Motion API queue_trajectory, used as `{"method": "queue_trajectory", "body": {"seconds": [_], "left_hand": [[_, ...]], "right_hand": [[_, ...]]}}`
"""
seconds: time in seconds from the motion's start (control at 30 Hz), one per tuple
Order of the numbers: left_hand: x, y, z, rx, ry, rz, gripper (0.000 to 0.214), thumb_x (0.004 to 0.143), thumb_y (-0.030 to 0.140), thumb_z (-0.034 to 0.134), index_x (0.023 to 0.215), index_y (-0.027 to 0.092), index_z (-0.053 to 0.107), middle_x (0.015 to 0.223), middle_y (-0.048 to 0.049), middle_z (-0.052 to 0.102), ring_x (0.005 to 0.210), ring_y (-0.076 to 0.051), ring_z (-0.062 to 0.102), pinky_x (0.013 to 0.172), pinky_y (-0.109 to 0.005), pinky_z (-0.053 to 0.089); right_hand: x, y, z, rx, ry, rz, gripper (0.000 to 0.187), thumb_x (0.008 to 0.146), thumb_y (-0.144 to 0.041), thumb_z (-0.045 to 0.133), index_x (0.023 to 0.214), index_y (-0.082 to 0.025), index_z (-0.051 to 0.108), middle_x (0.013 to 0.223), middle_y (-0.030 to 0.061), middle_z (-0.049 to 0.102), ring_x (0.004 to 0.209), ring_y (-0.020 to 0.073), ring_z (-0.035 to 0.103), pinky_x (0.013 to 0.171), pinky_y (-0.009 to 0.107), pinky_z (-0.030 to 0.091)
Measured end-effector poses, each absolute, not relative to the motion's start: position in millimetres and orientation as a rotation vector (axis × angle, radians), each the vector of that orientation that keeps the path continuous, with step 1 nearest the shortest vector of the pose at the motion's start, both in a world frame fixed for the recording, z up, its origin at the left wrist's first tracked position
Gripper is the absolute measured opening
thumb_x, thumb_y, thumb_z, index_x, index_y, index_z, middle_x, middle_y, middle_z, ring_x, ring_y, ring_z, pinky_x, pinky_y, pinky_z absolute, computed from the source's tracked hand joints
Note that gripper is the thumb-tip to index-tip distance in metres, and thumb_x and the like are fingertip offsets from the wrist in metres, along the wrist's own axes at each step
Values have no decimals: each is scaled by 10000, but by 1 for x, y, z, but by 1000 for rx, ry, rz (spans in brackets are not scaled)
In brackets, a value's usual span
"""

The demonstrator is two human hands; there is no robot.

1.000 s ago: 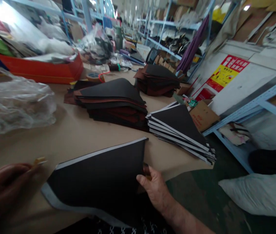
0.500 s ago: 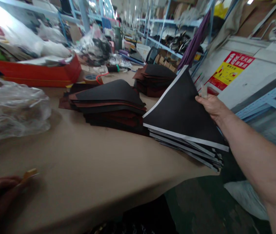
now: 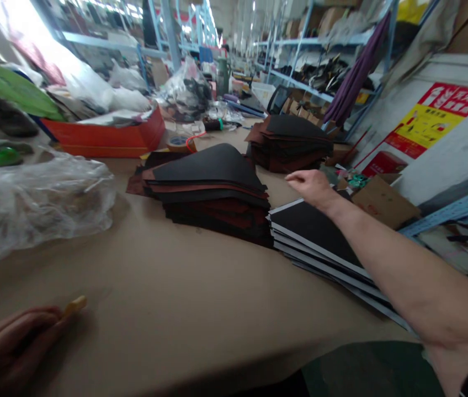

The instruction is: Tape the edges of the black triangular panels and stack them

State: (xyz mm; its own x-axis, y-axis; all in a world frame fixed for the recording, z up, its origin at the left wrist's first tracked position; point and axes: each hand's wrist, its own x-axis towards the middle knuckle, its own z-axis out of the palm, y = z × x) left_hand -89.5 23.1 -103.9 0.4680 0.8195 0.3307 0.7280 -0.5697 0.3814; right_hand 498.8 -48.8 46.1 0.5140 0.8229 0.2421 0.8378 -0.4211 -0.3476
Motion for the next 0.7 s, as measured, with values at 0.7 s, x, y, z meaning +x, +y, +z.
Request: {"method": "queue_trajectory", "body": {"seconds": [0.7], "left_hand": [[-71,5,-77,2447,1328,785,83,780,356,555,766,279,583,837,-21,669,795,-224,629,725,-329,504]], "right_hand": [[431,88,60,-2017,-2227,98,205,752,-219,625,907,-161,746,804,8,722,772,144,643,735,226,466]]}}
